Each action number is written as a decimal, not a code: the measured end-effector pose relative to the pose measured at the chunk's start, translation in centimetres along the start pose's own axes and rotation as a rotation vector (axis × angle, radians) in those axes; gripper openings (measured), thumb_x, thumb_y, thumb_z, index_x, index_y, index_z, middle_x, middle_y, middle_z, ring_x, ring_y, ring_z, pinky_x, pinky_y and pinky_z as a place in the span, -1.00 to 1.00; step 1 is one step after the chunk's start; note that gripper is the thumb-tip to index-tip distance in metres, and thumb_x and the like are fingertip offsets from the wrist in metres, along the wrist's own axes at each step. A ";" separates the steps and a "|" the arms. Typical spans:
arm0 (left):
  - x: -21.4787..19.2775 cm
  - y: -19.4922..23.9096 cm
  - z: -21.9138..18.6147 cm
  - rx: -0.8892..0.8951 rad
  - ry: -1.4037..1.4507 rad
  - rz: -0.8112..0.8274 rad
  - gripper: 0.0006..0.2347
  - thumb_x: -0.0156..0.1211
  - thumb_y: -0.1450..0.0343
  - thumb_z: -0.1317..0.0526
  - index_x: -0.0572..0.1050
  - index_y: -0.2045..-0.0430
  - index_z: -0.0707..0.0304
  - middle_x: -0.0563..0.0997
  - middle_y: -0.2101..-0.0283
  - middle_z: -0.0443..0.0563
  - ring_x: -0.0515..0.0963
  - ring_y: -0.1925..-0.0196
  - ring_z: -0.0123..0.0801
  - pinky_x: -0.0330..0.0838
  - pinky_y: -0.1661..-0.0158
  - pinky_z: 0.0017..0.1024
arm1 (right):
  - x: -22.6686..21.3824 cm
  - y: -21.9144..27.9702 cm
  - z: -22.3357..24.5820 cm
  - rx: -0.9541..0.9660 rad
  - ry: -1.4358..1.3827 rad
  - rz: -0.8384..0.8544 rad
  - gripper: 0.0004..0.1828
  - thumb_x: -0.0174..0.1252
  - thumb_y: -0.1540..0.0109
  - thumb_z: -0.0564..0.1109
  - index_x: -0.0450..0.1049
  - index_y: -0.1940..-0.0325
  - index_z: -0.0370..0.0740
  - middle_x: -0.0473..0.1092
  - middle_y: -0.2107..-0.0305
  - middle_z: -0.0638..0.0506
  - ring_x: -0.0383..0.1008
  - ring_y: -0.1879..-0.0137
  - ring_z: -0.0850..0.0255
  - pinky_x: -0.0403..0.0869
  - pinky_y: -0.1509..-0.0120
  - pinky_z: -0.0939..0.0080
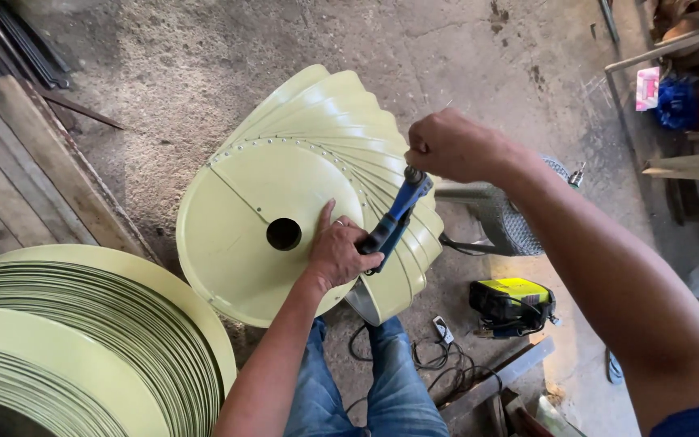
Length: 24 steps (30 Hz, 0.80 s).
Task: Drilling holes and installing rivets to assemble curved metal sheets into a fan housing.
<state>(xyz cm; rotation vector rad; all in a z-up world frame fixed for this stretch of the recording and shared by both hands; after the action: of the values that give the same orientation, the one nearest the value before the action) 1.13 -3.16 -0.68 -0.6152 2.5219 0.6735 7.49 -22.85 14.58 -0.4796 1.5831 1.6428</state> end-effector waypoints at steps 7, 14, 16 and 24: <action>-0.2 -0.1 -0.2 -0.017 -0.004 0.016 -0.70 0.32 -0.15 -0.13 0.69 0.57 0.05 0.65 0.37 -0.05 0.55 0.02 -0.45 -0.43 -0.52 -0.16 | 2.1 -1.1 0.9 -0.168 0.390 0.065 -0.78 0.16 -0.30 -0.13 0.59 0.35 -0.29 0.52 0.49 -0.08 0.55 0.41 0.12 0.54 0.30 0.11; 1.5 -0.3 1.2 0.037 -0.034 -0.034 -0.68 0.36 -0.14 -0.12 0.69 0.56 0.12 0.65 0.35 -0.01 0.55 0.01 -0.39 -0.38 -0.52 -0.15 | 2.6 -1.2 2.1 -0.139 0.478 0.085 -0.84 0.18 -0.28 -0.21 0.58 0.35 -0.31 0.55 0.43 -0.15 0.62 0.35 0.06 0.58 0.30 0.08; 1.3 -0.2 1.0 0.073 -0.021 -0.079 -0.67 0.38 -0.13 -0.12 0.69 0.53 0.12 0.65 0.37 0.00 0.56 0.04 -0.37 -0.31 -0.51 -0.13 | 2.3 -0.8 1.6 -0.084 0.299 0.063 -0.75 0.18 -0.33 -0.05 0.59 0.27 -0.29 0.56 0.33 -0.13 0.61 0.26 0.05 0.57 0.17 0.02; 0.6 0.1 0.8 0.112 0.048 -0.101 -0.74 0.33 -0.18 -0.09 0.68 0.57 0.06 0.67 0.40 -0.11 0.57 0.06 -0.37 -0.24 -0.50 -0.08 | 15.4 0.6 -8.1 0.001 -0.936 -0.150 -0.25 0.39 -0.13 0.10 0.40 -0.27 -0.38 0.51 -0.03 -0.14 0.53 -0.15 0.08 0.48 -0.27 0.06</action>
<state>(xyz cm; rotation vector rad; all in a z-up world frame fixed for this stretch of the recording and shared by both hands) 0.85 -2.81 -1.63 -0.7205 2.5329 0.4839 -4.44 -26.29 2.39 0.1767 0.8186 1.4218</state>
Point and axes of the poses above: each hand's wrist, its own y-axis away from the middle knuckle, its own x-axis out of the palm, z = x × y, the point moved 4 cm from there along -y, towards the middle knuckle
